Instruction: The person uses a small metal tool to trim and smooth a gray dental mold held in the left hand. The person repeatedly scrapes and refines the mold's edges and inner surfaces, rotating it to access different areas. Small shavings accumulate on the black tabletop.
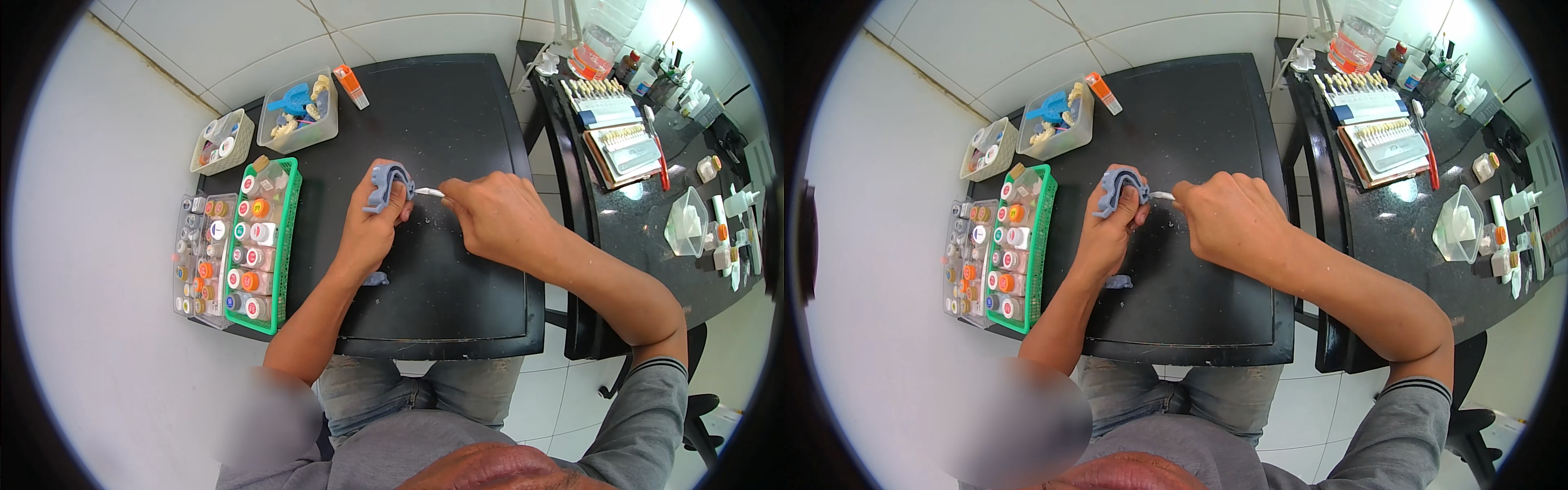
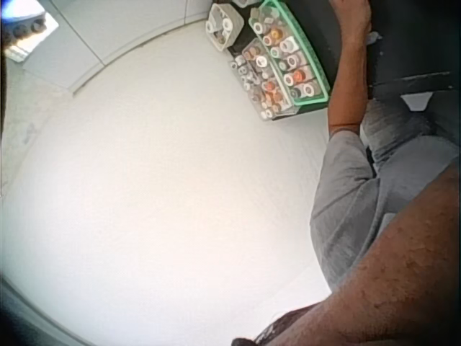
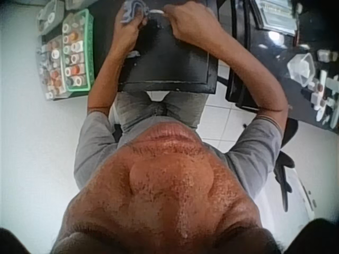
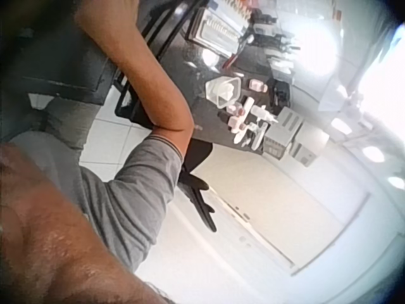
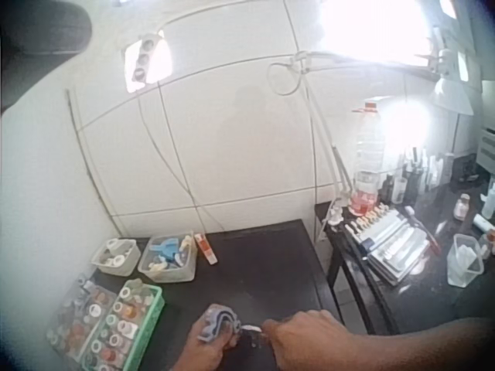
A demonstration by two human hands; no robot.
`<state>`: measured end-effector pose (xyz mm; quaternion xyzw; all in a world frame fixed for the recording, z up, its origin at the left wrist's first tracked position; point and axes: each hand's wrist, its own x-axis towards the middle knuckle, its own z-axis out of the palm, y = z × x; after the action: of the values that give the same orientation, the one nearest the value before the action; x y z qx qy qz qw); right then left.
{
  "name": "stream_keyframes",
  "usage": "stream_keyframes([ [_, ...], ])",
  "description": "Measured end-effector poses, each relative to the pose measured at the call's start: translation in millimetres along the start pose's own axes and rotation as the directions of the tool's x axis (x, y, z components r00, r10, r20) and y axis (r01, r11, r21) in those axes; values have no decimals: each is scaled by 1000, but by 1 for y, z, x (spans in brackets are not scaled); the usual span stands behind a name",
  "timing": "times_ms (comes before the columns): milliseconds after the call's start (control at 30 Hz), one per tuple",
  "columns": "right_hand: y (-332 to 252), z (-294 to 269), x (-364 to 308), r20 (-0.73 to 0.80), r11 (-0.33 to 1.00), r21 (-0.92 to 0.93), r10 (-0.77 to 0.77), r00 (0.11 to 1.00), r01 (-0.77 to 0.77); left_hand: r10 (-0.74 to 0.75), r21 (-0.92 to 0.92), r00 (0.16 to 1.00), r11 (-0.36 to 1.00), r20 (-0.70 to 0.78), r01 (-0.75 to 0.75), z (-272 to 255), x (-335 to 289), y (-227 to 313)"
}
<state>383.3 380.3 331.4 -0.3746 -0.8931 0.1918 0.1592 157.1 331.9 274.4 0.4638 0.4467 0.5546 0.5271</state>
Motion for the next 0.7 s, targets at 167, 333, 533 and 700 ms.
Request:
stream_keyframes([
  [167, 2, -1, 0, -1, 1000, -11, -3, 1000, 3, -1, -16, 1000, 1000, 12, 2, 2, 0, 3],
  [333, 4, -1, 1, 20, 999, -49, -13, 1000, 14, -9, -2, 1000, 1000, 18, 9, -1, 0, 2],
  [533, 3, 2, 3, -6, 998, -45, -34, 999, 33, -13, 26, 1000, 1000, 21, 12, -5, 0, 2],
  [700, 4, 2, 5, -19, 998, -52, -47, 999, 46, -27, 47, 999, 999, 23, 26, -5, -1, 6],
])
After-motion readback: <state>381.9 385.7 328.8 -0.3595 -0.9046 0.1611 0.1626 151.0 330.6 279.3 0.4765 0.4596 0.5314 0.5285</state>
